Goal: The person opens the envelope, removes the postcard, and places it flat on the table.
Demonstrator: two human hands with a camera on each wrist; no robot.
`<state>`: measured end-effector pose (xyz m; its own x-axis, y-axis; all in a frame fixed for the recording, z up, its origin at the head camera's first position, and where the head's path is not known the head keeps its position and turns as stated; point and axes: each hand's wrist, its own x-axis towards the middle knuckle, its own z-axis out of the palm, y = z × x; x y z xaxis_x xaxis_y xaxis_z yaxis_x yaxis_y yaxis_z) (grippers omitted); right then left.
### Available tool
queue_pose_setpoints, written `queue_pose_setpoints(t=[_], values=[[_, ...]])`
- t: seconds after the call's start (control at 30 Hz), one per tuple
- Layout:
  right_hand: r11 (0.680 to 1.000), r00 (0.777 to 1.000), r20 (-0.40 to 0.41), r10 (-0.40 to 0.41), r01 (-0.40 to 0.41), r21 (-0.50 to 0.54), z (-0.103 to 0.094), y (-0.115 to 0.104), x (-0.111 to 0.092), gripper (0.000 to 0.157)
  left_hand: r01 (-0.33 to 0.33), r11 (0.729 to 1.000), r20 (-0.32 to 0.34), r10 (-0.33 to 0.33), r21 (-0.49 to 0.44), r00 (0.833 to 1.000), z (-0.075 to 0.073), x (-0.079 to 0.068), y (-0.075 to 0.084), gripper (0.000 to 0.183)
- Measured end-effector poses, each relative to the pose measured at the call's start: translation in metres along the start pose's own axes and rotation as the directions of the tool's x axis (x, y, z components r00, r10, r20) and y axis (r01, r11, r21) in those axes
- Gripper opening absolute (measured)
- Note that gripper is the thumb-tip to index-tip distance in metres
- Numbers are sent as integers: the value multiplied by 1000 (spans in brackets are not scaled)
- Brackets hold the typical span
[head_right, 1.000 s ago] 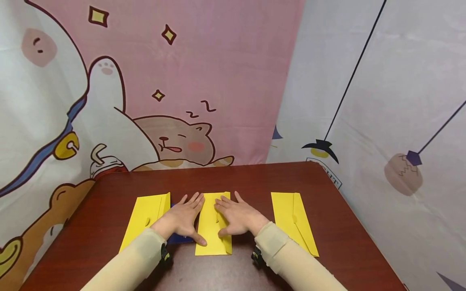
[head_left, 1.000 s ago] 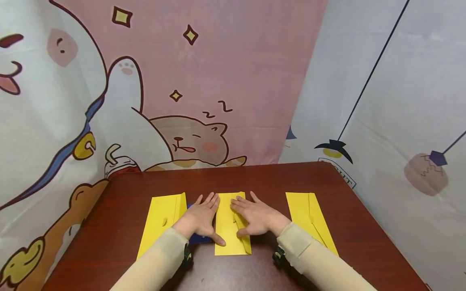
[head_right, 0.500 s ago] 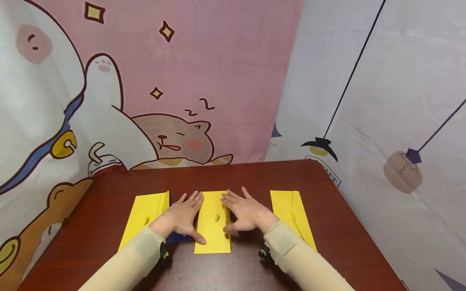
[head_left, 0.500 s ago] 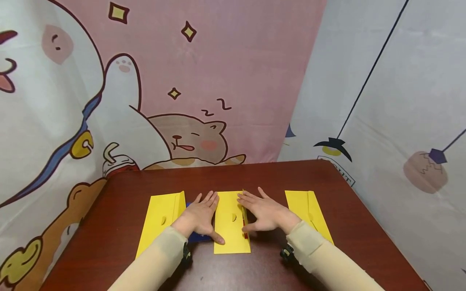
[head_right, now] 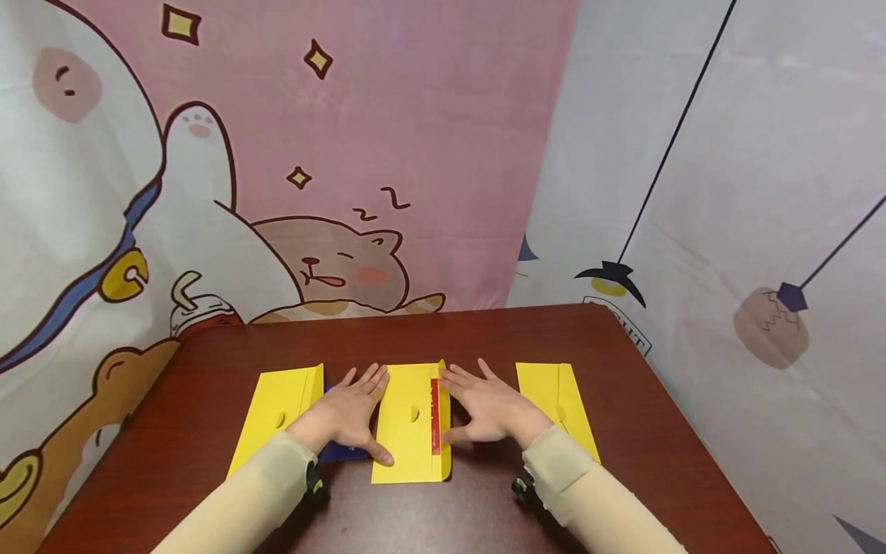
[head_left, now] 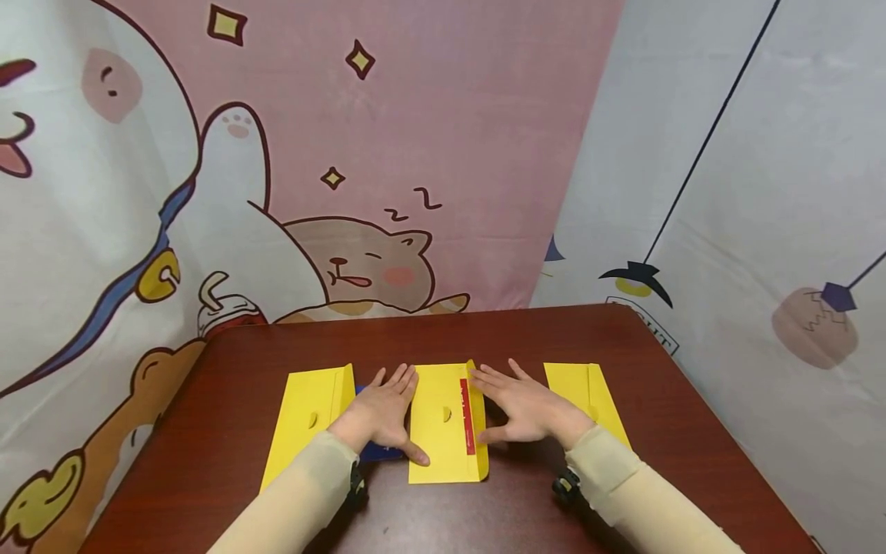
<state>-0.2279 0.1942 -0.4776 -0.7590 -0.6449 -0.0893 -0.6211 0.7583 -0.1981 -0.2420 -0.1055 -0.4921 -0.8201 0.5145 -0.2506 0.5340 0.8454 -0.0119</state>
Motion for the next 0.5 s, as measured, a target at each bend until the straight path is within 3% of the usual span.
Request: queue_pose_setpoints(t=[0.5], values=[[1000,1000,6,-12,12,-10,9,11,-9,99,6,1000,8,-5,-8,1000,-2,0,1,155]])
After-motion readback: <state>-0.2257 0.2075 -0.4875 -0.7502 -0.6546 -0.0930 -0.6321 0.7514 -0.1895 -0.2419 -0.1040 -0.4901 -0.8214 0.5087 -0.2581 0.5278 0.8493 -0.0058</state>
